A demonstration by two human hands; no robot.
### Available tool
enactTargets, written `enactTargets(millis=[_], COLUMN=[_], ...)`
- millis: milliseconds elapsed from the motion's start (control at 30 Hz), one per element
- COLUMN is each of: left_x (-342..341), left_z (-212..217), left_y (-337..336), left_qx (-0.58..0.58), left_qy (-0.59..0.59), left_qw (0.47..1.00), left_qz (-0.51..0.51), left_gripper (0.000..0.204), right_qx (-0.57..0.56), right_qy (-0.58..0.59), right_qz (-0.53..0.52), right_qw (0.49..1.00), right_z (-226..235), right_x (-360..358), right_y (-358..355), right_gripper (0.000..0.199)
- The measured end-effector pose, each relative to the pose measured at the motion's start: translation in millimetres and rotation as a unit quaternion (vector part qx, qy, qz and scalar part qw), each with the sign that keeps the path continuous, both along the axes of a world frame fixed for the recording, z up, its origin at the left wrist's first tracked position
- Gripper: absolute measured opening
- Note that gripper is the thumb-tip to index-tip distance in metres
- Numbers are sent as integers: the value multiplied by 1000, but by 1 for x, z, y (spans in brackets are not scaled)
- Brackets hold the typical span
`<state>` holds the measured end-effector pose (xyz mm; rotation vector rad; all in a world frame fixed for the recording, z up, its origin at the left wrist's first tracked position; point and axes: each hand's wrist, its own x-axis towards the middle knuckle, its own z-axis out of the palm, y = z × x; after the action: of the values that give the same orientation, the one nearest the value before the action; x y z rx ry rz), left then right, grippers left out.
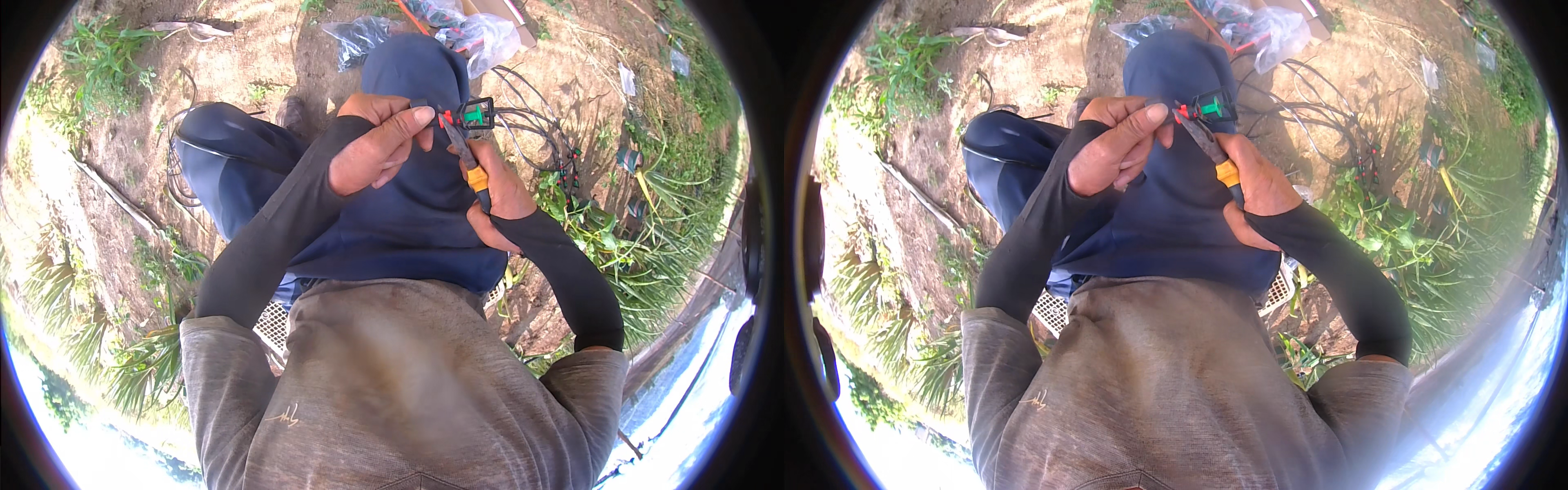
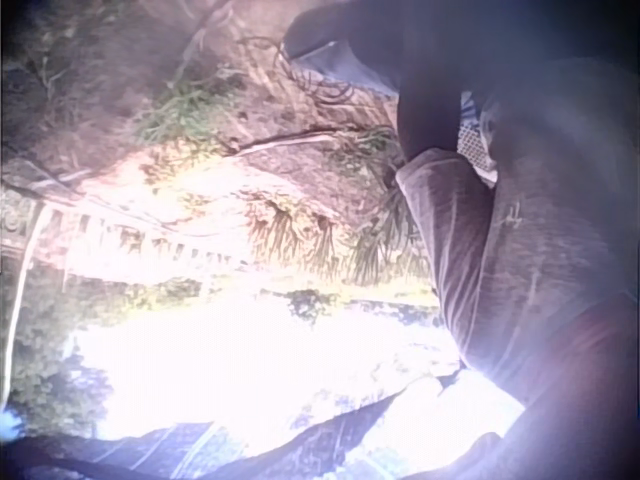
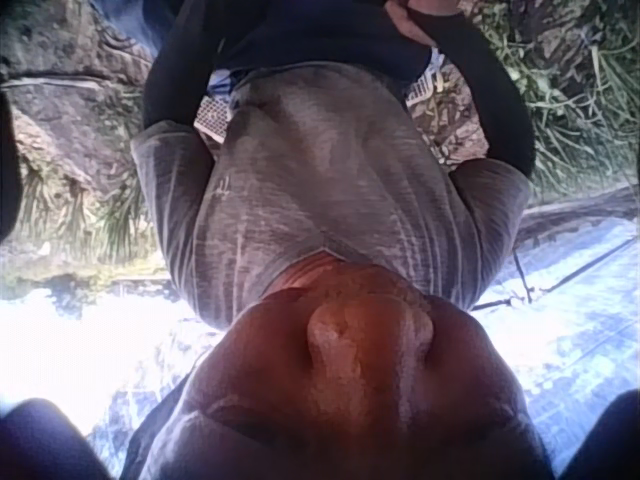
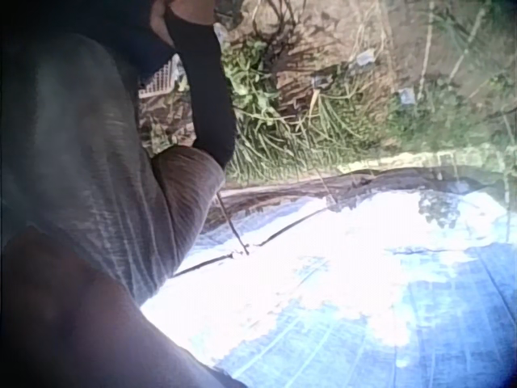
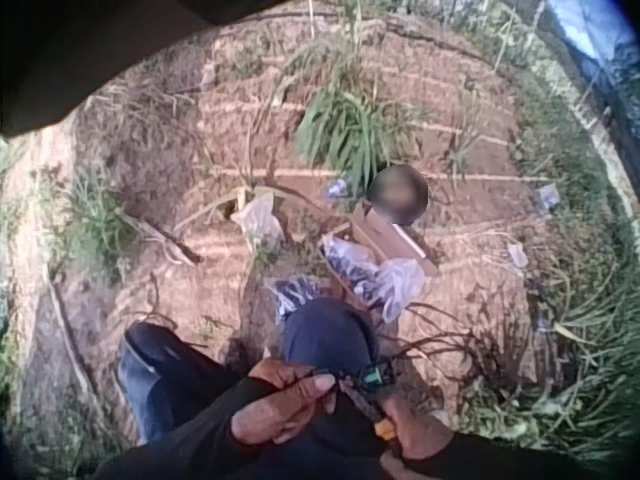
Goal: The person sits on a crate outdoors and repeatedly strips the ends of black irrigation tubing using pliers, then inserts the tubing into red and green plastic connectors. The person handles the tubing and connectors one at a time, placing the assembled pieces on the ground.
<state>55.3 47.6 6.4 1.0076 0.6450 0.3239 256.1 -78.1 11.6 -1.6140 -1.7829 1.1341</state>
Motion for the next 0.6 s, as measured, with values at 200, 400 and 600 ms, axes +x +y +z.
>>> enactTargets(millis=[200,400,600], left_x=[16,16,18], left_z=[-7,-18,-19], left_y=[-15,-22,-24], left_qx=[137,249,239], left_qy=[33,68,70], left_qw=[984,957,960], left_qz=[112,131,128], left_gripper=[32,29,29], right_qx=[-69,-88,-72], right_qy=[52,64,50], right_qz=[-49,-14,-11], right_qw=[995,994,996], right_z=[3,3,5], right_x=[1,7,8], right_y=[9,7,6], right_gripper=[70,69,68])
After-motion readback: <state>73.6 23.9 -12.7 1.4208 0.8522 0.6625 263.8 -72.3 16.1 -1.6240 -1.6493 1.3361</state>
